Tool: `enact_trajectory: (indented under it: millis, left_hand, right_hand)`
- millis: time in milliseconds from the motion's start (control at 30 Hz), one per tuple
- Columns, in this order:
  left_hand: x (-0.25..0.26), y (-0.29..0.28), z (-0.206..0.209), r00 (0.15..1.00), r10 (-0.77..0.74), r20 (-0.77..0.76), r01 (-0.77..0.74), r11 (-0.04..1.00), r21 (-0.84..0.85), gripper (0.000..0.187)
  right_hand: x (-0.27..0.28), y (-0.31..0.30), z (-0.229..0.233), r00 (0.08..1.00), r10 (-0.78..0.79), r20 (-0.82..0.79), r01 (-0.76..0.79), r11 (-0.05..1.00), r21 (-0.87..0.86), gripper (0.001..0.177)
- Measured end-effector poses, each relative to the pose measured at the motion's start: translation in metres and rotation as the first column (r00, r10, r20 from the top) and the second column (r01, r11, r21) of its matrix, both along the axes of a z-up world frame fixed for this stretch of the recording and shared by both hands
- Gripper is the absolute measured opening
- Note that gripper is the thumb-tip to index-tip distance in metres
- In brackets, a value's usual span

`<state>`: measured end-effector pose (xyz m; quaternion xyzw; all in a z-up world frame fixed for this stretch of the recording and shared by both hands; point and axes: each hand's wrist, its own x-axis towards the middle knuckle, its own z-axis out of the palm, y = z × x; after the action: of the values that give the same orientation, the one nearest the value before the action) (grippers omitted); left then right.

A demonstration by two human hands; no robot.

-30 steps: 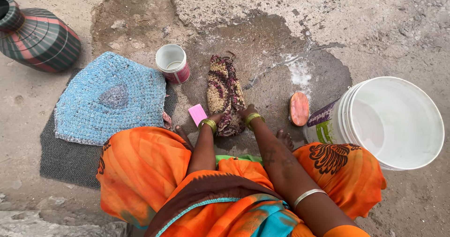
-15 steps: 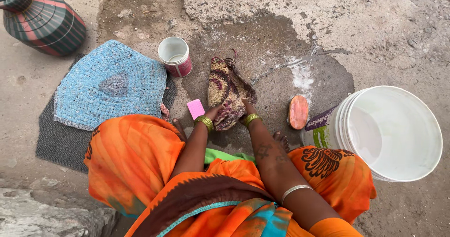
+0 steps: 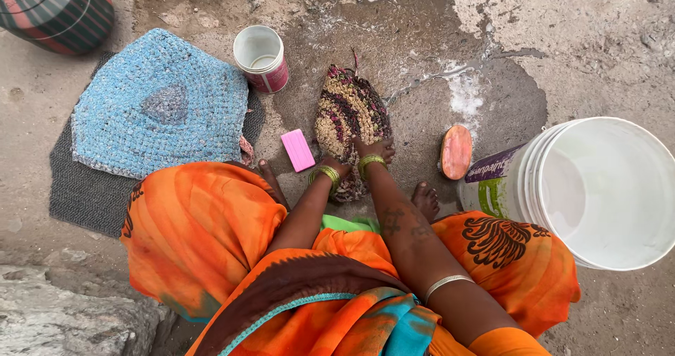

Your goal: The person washes a circular woven mat by hand on a paved surface. They apply water from a bucket using a cup, scrub the mat with a brush and soap, and wring the mat out.

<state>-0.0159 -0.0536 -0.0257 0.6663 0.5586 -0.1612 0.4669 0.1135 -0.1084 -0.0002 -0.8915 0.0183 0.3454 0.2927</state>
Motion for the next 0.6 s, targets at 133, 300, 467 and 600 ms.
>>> enact_trajectory:
  millis: [133, 300, 467, 600]
  left_hand:
    - [0.005, 0.003, -0.006, 0.998, 0.037, 0.049, -0.036, 0.999, -0.035, 0.101]
    - [0.009, 0.016, -0.001, 0.969, 0.110, 0.220, -0.110, 0.994, -0.011, 0.089]
    - [0.007, 0.024, 0.009, 0.937, 0.132, 0.325, -0.124, 0.991, -0.044, 0.083]
    - [-0.007, 0.029, 0.022, 0.986, 0.118, 0.121, -0.113, 0.992, -0.049, 0.084]
  right_hand:
    - [0.007, -0.033, -0.022, 0.957, -0.054, -0.286, 0.089, 0.990, 0.110, 0.115]
    - [0.007, -0.050, -0.022, 0.863, -0.039, -0.503, 0.156, 0.969, 0.192, 0.096]
    - [0.009, -0.055, -0.015, 0.832, 0.033, -0.554, 0.084, 0.979, 0.184, 0.078]
    - [0.010, -0.030, 0.023, 0.991, 0.128, -0.034, -0.129, 0.990, -0.048, 0.066]
